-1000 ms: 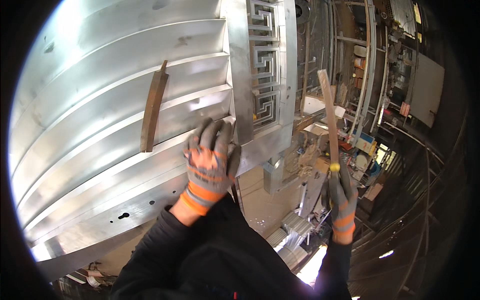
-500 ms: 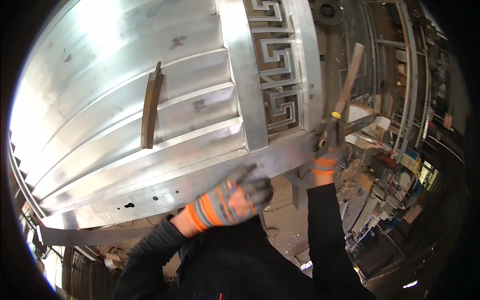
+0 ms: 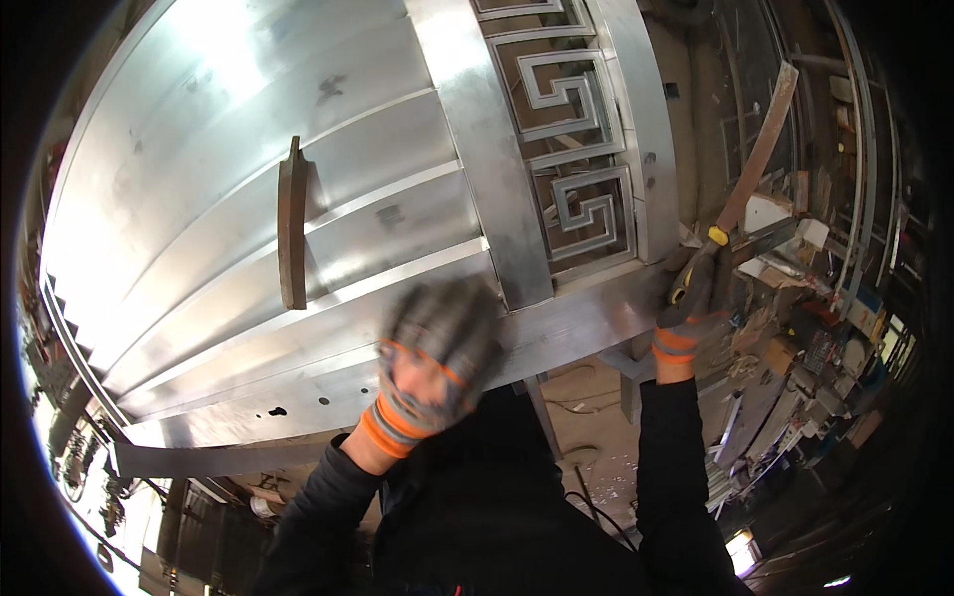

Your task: The person uses a hammer and a wooden block to tap along the edges and seams of a large curved metal panel with a Greek key pattern. They repeatedly strike the panel to smooth or align the edges, then reposition the panel to work on different sections.

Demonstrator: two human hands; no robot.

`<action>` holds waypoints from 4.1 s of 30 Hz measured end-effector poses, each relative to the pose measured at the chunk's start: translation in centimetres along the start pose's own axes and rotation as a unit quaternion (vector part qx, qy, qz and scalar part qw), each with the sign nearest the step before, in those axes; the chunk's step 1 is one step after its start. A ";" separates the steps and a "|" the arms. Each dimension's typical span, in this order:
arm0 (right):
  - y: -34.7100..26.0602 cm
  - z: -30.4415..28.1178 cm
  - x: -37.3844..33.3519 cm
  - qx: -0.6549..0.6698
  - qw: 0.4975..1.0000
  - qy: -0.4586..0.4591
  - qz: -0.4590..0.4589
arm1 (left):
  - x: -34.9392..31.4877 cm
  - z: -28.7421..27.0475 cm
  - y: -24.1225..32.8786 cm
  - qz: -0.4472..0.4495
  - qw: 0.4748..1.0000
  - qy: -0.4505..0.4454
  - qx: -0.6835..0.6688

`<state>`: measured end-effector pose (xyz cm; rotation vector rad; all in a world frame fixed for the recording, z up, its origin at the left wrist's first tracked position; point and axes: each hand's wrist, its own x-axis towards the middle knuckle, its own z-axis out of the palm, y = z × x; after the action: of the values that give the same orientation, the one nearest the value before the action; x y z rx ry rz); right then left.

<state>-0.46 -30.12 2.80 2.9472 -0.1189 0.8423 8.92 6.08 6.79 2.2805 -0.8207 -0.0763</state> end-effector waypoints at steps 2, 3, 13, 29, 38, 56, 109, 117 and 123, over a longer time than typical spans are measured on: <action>-0.2 -0.1 0.2 -0.007 1.000 0.004 -0.009 | 0.5 1.6 -0.2 -0.117 0.991 0.028 0.055; -0.2 -0.2 0.2 -0.009 1.000 -0.007 -0.003 | 0.8 2.8 0.0 -0.119 0.990 -0.015 0.070; 0.5 0.3 -1.7 0.013 0.999 0.007 0.037 | -9.5 1.2 3.9 0.206 0.918 -0.317 -0.121; -1.9 0.1 0.2 0.340 0.889 0.026 0.306 | 1.3 -14.1 -28.3 -0.213 0.915 0.129 0.317; -3.3 -0.6 0.6 0.512 0.746 0.052 0.423 | 2.0 -13.7 -27.9 -0.261 0.901 0.125 0.324; 0.1 1.2 -2.3 0.079 0.988 0.000 0.132 | 3.0 -14.8 -25.6 -0.259 0.890 0.149 0.343; 1.6 -1.5 -1.2 -0.013 0.977 -0.176 0.118 | 4.3 -15.7 -26.2 -0.229 0.926 0.120 0.275; 3.0 -0.4 -2.5 -0.069 0.984 -0.163 0.034 | 4.5 -16.1 -26.0 -0.214 0.927 0.150 0.268; 2.9 0.2 -2.2 -0.021 0.986 -0.135 0.091 | 4.1 -16.3 -25.8 -0.236 0.924 0.150 0.259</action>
<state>-2.50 -32.94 1.61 3.0271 -0.4219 0.4432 30.52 27.75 3.39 2.8491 -0.1157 0.3023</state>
